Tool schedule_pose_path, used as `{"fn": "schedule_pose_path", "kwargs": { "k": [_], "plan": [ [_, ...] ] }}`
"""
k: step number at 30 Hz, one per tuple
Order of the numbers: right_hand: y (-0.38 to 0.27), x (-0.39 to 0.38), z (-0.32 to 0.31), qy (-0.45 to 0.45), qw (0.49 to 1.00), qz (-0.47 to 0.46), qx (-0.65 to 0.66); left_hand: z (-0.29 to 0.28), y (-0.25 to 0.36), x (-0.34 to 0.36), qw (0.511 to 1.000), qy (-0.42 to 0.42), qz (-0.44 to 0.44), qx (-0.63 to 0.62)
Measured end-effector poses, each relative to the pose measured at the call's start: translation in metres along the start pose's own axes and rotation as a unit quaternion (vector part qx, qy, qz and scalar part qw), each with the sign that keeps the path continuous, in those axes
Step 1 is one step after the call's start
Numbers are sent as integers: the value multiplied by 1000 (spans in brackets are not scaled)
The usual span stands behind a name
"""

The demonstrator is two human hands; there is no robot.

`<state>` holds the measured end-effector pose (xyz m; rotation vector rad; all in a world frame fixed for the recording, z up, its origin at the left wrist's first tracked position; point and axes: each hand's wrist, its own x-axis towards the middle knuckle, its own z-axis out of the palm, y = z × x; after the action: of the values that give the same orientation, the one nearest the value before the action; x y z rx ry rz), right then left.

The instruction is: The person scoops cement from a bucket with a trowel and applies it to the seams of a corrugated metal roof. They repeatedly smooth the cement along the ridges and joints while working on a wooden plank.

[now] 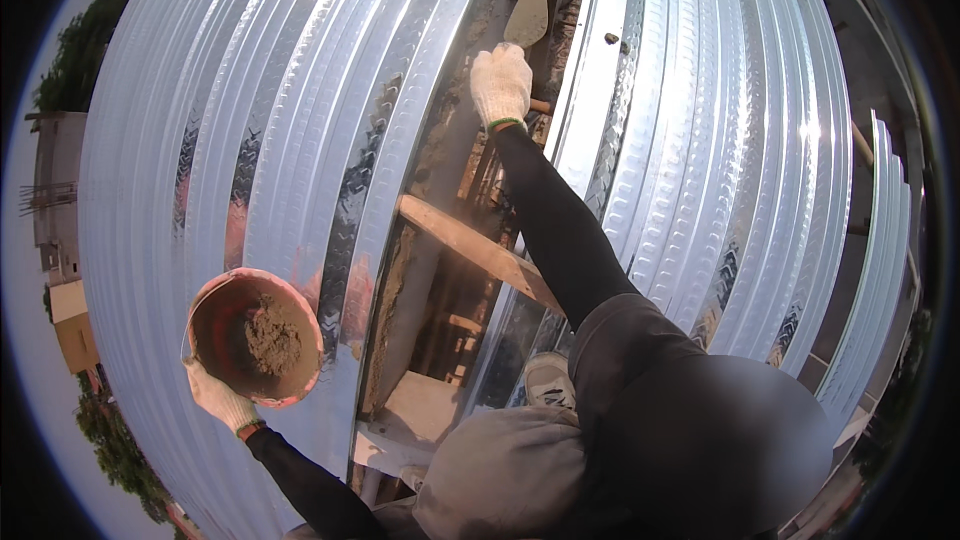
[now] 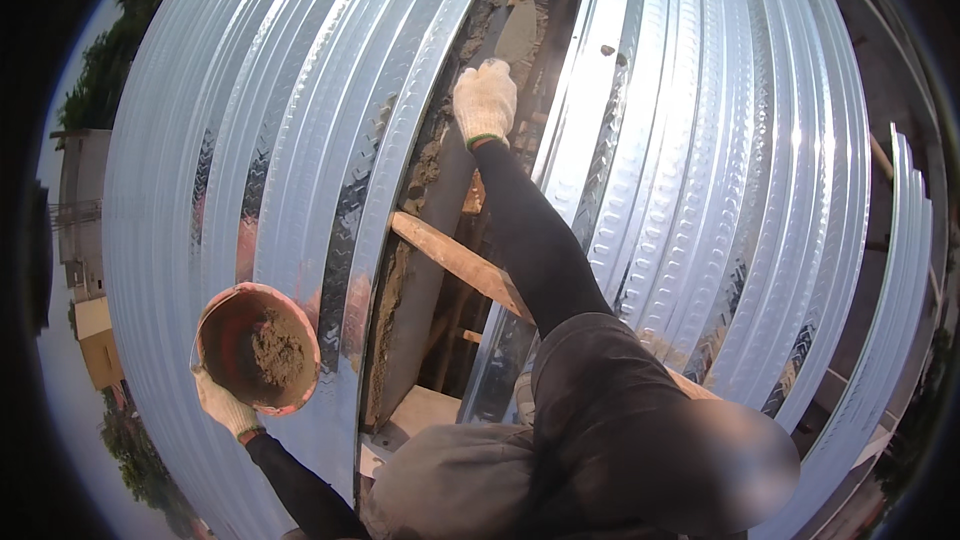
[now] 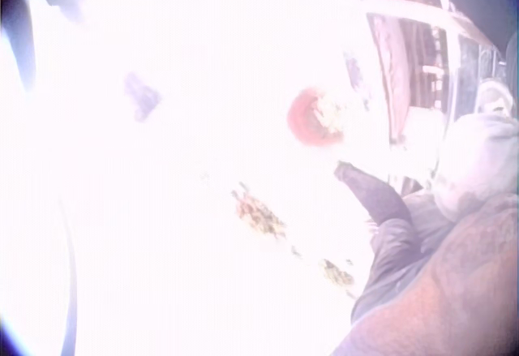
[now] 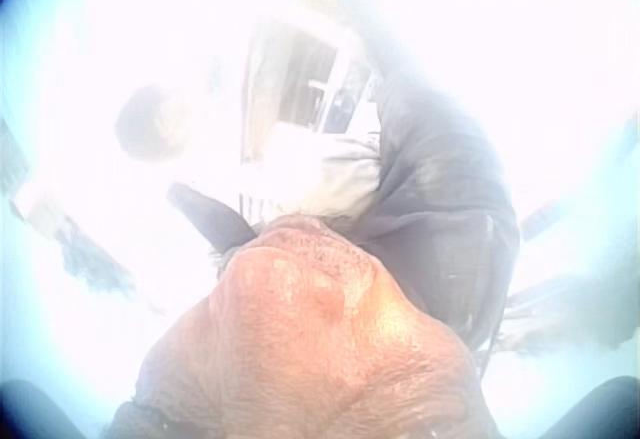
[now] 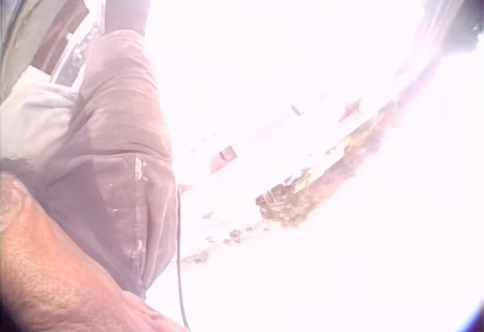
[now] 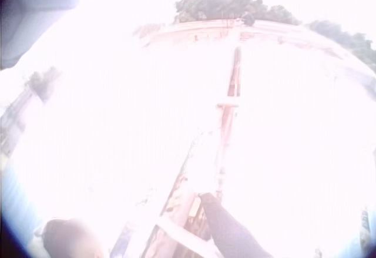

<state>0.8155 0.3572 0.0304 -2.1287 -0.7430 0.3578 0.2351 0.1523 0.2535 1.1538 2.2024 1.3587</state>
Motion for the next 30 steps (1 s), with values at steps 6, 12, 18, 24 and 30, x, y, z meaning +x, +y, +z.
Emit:
{"fn": "schedule_pose_path", "kwargs": {
  "k": [6,12,18,24,30],
  "plan": [
    [4,-42,-86,-105,894,148,409,-4,6,-9,999,5,14,45],
    [78,-14,-143,-164,606,199,753,1,2,-1,988,-26,72,135],
    [88,25,-153,-133,578,235,770,5,-5,12,993,-63,86,57],
    [67,34,-157,-31,704,271,655,21,28,-9,999,-46,-4,-10],
    [56,45,-140,38,885,218,409,10,-1,10,993,-62,82,64]
  ]
}}
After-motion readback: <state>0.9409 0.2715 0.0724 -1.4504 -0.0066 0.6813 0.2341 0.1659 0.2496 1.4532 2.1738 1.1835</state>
